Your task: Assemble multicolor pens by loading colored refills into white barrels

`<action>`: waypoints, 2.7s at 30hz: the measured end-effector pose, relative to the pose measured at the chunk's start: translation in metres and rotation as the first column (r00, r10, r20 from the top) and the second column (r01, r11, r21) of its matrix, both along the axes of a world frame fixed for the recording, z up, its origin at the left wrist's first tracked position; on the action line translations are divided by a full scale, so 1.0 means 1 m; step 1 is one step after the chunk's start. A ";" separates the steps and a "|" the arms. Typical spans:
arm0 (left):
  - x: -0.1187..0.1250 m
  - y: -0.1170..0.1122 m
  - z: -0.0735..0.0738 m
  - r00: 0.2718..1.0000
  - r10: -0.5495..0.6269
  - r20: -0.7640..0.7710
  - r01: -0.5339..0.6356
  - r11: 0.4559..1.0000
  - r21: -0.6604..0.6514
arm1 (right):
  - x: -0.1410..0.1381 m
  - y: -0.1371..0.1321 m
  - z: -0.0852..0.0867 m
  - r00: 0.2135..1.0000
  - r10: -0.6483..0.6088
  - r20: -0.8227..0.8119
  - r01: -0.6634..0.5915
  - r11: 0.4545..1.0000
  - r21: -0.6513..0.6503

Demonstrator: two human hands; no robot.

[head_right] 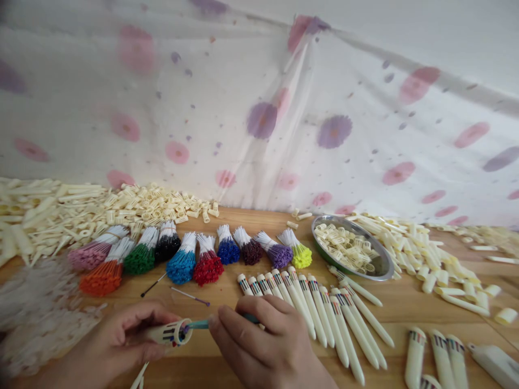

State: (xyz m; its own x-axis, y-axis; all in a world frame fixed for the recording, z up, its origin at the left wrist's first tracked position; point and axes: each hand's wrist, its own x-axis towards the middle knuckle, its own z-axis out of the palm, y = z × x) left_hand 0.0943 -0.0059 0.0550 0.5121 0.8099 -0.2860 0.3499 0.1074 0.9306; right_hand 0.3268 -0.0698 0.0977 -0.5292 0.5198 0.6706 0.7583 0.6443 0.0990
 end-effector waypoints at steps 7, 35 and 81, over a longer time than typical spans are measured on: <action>0.002 -0.004 0.002 0.996 0.088 0.014 -0.089 0.996 0.032 | -0.001 0.000 0.000 1.000 0.021 -0.016 -0.021 1.000 0.006; -0.002 0.001 -0.008 0.997 0.072 0.037 -0.078 0.980 0.182 | -0.005 0.007 -0.012 0.946 0.093 -0.310 -0.134 0.984 -0.114; -0.011 -0.017 -0.004 0.990 0.129 -0.053 -0.024 0.532 0.846 | -0.021 0.002 -0.024 0.889 0.120 -0.441 -0.205 0.967 -0.150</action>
State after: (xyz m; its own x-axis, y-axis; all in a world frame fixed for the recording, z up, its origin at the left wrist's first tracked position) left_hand 0.0828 -0.0232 0.0506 0.4481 0.7364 0.5069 0.4719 -0.6764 0.5655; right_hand 0.3059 -0.0673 0.0739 -0.3028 0.5893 0.7490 0.5828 0.7363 -0.3438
